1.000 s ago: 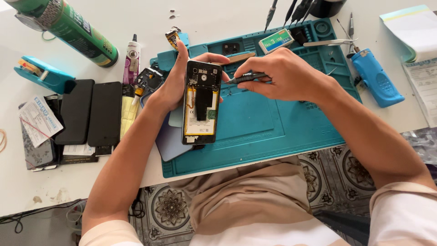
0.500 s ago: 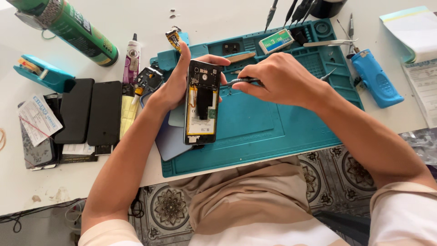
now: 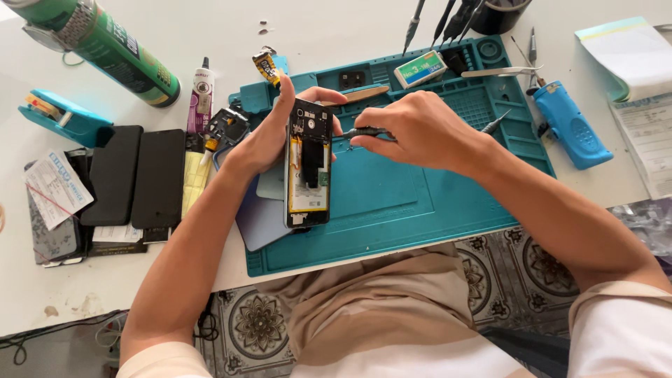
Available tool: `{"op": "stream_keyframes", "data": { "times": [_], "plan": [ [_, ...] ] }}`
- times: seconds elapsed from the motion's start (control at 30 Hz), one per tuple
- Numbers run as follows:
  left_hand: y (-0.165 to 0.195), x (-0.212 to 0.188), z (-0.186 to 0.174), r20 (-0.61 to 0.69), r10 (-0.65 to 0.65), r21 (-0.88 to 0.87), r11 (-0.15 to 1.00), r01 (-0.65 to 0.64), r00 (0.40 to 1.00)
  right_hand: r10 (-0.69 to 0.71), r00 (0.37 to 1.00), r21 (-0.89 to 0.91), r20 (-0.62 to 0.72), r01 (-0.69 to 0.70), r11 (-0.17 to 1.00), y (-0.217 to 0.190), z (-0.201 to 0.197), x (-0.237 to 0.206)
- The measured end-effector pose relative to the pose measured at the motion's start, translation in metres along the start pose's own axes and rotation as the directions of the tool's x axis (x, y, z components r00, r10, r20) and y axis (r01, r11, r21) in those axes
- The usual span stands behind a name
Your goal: The person holds an opened smartphone in one hand and uses a pry tool to work around the edge of the device, then uses a blue suction cup and a wooden spudger to lift and separate the back cover and internal components on a repair mat.
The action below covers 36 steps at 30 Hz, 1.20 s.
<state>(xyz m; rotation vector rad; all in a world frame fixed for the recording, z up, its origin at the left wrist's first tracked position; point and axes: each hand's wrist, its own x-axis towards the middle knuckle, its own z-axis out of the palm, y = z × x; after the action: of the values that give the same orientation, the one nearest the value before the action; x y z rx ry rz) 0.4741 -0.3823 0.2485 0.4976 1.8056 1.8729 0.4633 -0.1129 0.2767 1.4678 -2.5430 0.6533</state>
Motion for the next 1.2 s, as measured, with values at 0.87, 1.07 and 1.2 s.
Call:
{"op": "stream_keyframes", "data": {
  "times": [0.87,1.07,1.2],
  "plan": [
    [-0.004,0.003,0.003,-0.057,0.000,0.068,0.998,0.004,0.998,0.143,0.985,0.104,0.101,-0.153,0.983,-0.001,-0.008,0.002],
    [-0.003,0.004,0.006,-0.086,0.001,0.084,0.996,0.007,0.996,0.254,0.941,0.126,0.222,-0.287,0.950,0.005,-0.011,-0.001],
    [-0.003,0.002,0.008,-0.099,-0.034,0.040,0.998,0.039,0.995,0.151,0.977,0.205,0.150,-0.180,0.962,0.009,-0.010,-0.003]
  ]
}}
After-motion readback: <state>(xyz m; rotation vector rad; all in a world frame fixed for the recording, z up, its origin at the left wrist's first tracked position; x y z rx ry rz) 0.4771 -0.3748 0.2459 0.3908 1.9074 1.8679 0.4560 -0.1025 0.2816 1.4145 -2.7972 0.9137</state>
